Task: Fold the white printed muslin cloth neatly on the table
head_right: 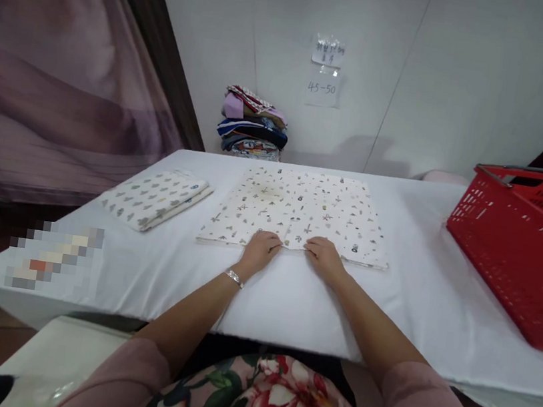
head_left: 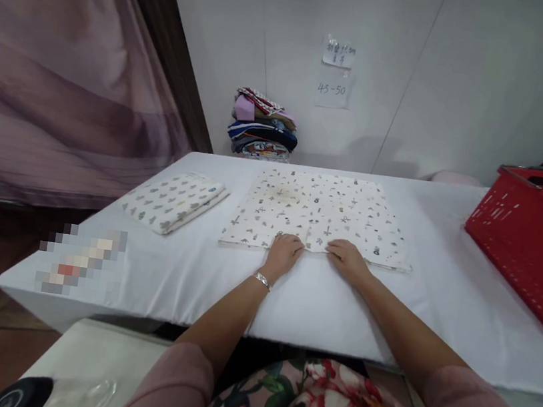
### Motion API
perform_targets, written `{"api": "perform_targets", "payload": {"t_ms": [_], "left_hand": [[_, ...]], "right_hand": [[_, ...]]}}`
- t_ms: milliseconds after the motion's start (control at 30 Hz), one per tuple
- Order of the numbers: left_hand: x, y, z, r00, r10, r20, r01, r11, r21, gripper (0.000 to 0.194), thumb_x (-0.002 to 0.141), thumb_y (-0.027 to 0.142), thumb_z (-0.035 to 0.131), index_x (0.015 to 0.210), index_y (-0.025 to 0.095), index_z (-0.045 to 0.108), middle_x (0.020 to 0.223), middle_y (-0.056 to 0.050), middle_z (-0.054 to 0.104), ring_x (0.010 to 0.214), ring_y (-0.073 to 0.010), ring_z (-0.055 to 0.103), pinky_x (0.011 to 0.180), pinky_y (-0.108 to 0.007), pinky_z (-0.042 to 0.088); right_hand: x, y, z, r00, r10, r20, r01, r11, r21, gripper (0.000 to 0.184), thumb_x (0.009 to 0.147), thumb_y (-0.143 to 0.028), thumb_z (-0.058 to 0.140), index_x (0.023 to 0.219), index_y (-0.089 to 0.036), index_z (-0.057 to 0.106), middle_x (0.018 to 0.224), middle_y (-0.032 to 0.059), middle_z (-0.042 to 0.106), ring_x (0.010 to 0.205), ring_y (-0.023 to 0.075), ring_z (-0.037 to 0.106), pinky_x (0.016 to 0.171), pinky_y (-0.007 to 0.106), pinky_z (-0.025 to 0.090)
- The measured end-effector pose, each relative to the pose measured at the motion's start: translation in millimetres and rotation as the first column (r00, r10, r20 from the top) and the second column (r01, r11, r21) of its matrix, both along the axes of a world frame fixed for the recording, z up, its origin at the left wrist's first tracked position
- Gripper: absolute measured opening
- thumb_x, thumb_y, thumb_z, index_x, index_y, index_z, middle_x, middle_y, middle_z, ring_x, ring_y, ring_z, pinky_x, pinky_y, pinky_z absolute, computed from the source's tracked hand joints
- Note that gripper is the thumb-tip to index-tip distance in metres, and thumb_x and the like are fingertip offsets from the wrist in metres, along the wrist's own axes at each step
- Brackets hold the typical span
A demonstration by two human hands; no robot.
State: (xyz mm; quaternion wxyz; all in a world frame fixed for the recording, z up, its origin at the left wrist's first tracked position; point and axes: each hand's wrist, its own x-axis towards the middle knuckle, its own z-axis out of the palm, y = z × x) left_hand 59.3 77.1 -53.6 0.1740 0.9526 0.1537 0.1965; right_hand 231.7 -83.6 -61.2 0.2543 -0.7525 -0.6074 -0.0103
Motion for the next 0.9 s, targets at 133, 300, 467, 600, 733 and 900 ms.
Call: {"api": "perform_targets", "payload": {"t_ms": [133,300,467,600,733,900], "left_hand": [[4.2,-1.3,1.0,0.998,0.06,0.035,-0.061,0.998,0.033,0.025,0.093,0.026,0.043,0.093,0.021,0.068,0.101,-0.005,0.064,0.1,-0.0192,0.051,0.091,-0.036,0.036],[11.2,-3.2,-1.0,0.992,0.111,0.052,-0.117,0.986,0.122,0.02,0.091,0.022,0.046,0.091,0.022,0.066,0.096,-0.004,0.063,0.095,-0.0194,0.051,0.086,-0.036,0.038],[15.6,-15.9,-1.4,0.995,0.037,0.09,-0.057,0.97,0.238,0.017,0.087,0.013,0.051,0.089,0.022,0.065,0.104,-0.004,0.062,0.1,-0.0195,0.05,0.087,-0.036,0.039],[23.8,-26.6,0.8,0.994,-0.097,0.055,0.078,0.956,0.283,0.017,0.086,0.013,0.052,0.087,0.022,0.066,0.116,-0.004,0.059,0.112,-0.0203,0.047,0.094,-0.037,0.036],[33.5,-28.7,0.5,0.996,-0.089,0.017,0.082,0.963,0.255,0.012,0.086,0.019,0.055,0.088,0.022,0.066,0.117,-0.005,0.058,0.113,-0.0217,0.047,0.095,-0.04,0.035],[38.3,-26.3,-3.7,0.997,-0.082,0.004,0.079,0.967,0.24,0.019,0.09,0.019,0.049,0.082,0.021,0.066,0.112,-0.004,0.06,0.11,-0.0202,0.048,0.092,-0.038,0.036]], "right_hand": [[-3.3,0.3,0.8,0.996,-0.081,-0.019,0.082,0.996,0.042,0.039,0.091,-0.034,0.036,0.107,-0.024,0.07,0.113,0.0078,0.064,0.11,0.0251,0.052,0.096,0.043,0.042],[-1.0,1.2,-5.9,0.996,-0.089,-0.003,0.089,0.991,0.103,0.034,0.09,-0.025,0.041,0.104,-0.024,0.071,0.098,0.0085,0.065,0.096,0.025,0.053,0.085,0.042,0.046],[2.2,3.4,-11.7,0.998,-0.056,-0.013,0.057,0.975,0.213,0.029,0.088,-0.019,0.046,0.101,-0.023,0.072,0.09,0.0071,0.065,0.086,0.0228,0.053,0.078,0.039,0.046],[2.5,4.4,-10.8,0.999,-0.051,-0.018,0.054,0.971,0.234,0.028,0.087,-0.017,0.047,0.1,-0.022,0.071,0.087,0.0067,0.065,0.084,0.0224,0.054,0.076,0.038,0.045],[2.0,4.4,-10.4,0.999,-0.05,-0.018,0.053,0.972,0.23,0.028,0.088,-0.017,0.046,0.1,-0.021,0.07,0.088,0.0068,0.065,0.084,0.0222,0.054,0.076,0.038,0.045],[1.1,4.0,-10.3,0.998,-0.047,-0.032,0.053,0.968,0.244,0.026,0.086,-0.015,0.047,0.102,-0.02,0.067,0.09,0.007,0.066,0.085,0.0223,0.054,0.078,0.038,0.044]]}}
